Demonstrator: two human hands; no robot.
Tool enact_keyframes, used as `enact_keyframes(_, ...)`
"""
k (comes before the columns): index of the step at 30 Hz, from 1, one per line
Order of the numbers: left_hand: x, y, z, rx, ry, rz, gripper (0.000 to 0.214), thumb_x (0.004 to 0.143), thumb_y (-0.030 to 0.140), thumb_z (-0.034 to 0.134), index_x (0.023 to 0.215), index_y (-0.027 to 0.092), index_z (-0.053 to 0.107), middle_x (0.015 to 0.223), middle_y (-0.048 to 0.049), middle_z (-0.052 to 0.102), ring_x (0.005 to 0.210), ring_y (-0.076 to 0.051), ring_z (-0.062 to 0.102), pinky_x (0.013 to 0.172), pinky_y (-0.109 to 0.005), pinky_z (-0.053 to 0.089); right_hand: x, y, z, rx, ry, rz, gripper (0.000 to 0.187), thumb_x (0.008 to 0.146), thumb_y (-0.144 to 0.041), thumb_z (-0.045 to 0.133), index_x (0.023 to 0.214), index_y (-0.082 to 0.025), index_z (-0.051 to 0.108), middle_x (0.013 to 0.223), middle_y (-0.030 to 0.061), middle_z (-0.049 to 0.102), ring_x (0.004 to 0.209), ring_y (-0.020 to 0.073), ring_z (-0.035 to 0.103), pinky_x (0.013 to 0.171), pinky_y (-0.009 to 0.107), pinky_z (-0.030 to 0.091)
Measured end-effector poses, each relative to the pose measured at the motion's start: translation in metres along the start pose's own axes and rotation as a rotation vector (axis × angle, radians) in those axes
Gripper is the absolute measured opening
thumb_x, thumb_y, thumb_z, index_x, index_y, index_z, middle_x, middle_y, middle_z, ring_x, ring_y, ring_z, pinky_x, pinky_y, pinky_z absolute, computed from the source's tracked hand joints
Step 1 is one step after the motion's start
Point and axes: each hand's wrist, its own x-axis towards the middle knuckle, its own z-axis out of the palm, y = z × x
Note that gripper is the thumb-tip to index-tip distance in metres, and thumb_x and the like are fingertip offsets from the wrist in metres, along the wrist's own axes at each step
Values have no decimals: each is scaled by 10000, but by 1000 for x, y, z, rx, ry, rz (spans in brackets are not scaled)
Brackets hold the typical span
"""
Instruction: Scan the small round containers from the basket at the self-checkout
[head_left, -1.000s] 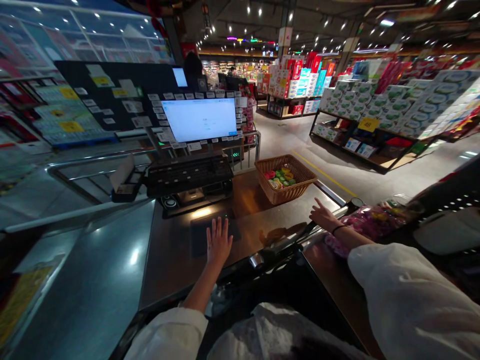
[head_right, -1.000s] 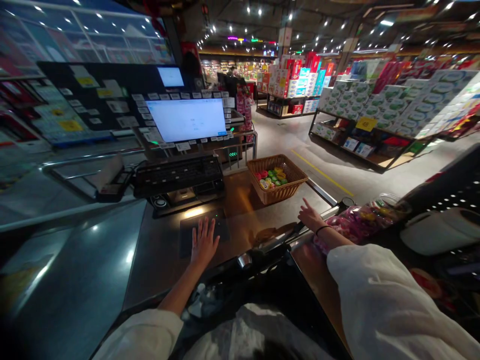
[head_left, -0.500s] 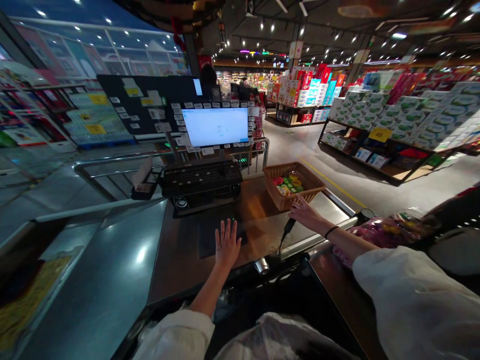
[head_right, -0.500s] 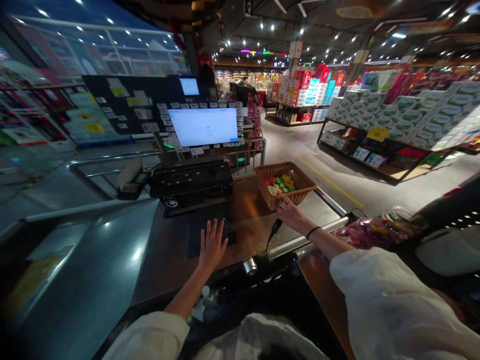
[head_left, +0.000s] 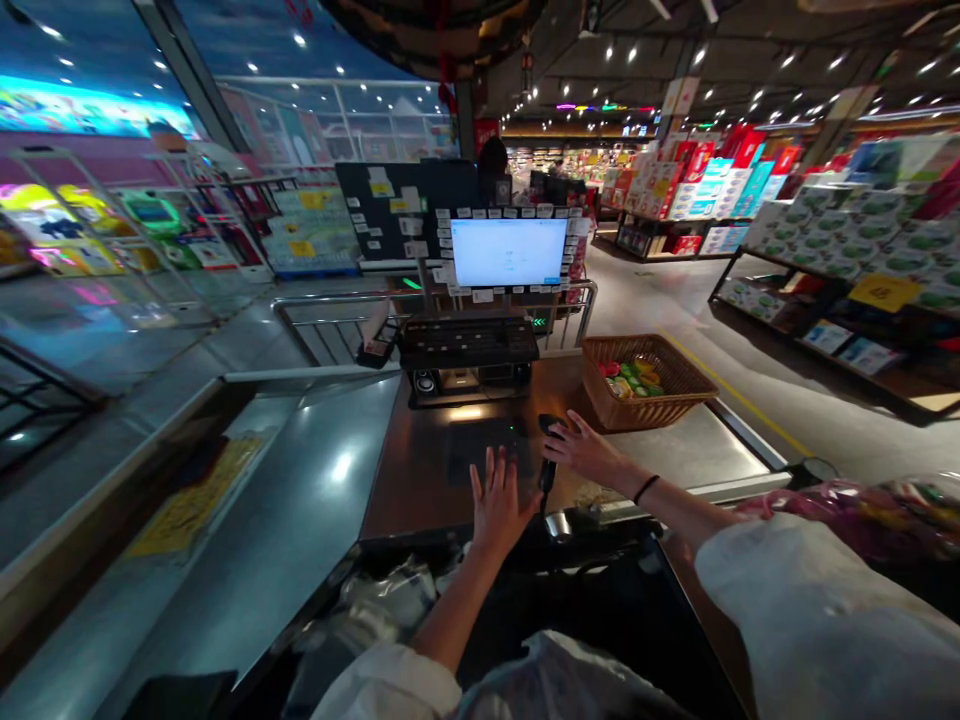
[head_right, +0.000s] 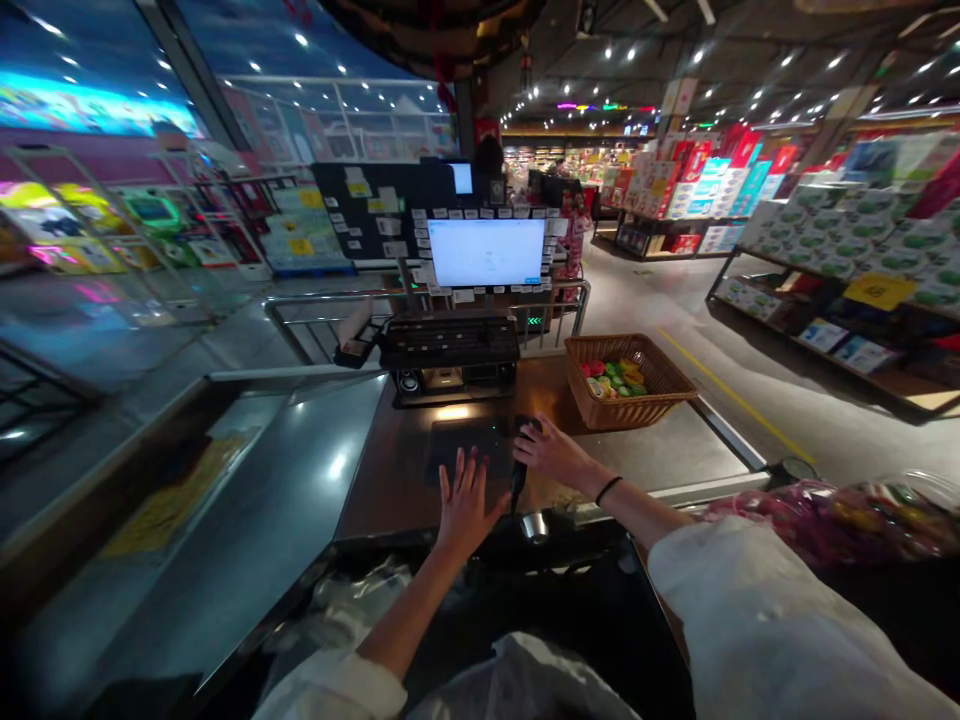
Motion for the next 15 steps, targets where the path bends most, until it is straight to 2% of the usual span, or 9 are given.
enact_keyframes(4,-10,0,-9,-35,26,-60,561,915,467,584,1375,148,548,1510,-199,471,1486,-363,301,1198,-662,192,18,-23,0,28,34,-58,470,948,-108,494,1347,-343,572,1389,4,618,1376,232,432,1234,570,173)
enact_keyframes(8,-17,-1,-18,-85,33,-170,313,915,329,590,1189,186,636,1248,-153,669,1296,-316,538,1199,-643,214,35,-42,-4,66,91,-84,505,961,-103,462,1399,-346,528,1391,16,619,1380,231,437,1236,574,171)
enact_keyframes(11,-22,-5,-22,-74,36,-249,254,910,268,575,1135,163,628,1103,-128,700,1130,-284,616,1183,-600,275,45,-53,-7,82,110,-80,536,968,-104,441,1438,-358,482,1423,16,598,1386,235,432,1231,581,162)
enact_keyframes(15,-27,-12,-22,-25,84,-259,325,912,179,514,1224,109,574,1104,-141,681,1107,-286,609,1151,-575,327,56,-73,-9,100,152,-15,584,980,-141,427,1499,-405,378,1536,-1,483,1442,248,361,1224,608,104)
